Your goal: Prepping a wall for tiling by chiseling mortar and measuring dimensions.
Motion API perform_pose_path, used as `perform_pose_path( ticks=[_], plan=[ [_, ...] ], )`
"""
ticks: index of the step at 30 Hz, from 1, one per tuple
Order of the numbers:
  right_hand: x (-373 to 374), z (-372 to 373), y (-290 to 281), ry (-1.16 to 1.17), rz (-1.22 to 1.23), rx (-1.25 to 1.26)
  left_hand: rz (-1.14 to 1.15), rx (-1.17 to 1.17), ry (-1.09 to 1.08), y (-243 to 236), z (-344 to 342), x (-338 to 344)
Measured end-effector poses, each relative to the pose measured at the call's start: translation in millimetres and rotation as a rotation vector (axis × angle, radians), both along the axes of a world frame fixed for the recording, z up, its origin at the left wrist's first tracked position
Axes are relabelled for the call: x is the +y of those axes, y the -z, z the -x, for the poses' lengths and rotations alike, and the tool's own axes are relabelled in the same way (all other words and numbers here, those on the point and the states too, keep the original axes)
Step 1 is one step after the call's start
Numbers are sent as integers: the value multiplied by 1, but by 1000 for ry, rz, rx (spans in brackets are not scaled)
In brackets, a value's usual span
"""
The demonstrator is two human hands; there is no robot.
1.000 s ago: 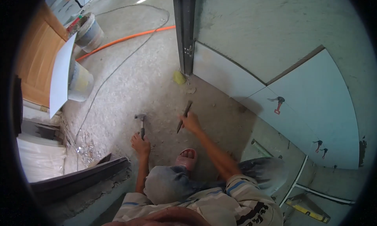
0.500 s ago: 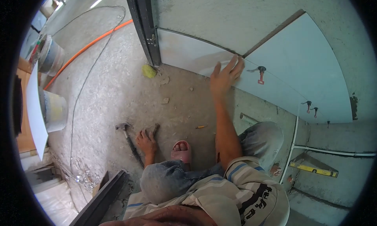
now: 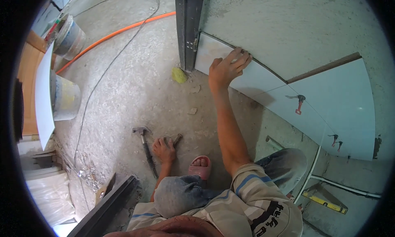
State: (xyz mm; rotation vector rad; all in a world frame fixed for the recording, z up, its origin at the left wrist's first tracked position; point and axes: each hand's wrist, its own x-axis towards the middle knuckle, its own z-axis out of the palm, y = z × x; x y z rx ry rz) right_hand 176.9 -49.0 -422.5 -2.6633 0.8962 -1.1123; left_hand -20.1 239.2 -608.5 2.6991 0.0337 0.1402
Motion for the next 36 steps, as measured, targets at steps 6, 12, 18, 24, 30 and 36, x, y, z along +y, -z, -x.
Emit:
perform_pose_path(
  ticks=[6,12,18,24,30,36],
  plan=[
    [-5,-2,7,-30,37,-97,14,38,-11,-7,-3,-6],
    [24,-28,-2,-213,32,-22,-60,-26,-5,-2,-2,-2],
    [26,-50,-3,-681,-348,-361,-42,-67,-22,2,0,-6],
    [-1,2,-6,-325,-100,-260,-10,62,-22,-2,0,-2],
    [22,-42,-13,-522,-127,-161,38,49,-23,-4,-1,-7],
    [22,-47,-8,-809,-704,-556,-3,-57,-33,-4,-1,-2]
  ],
)
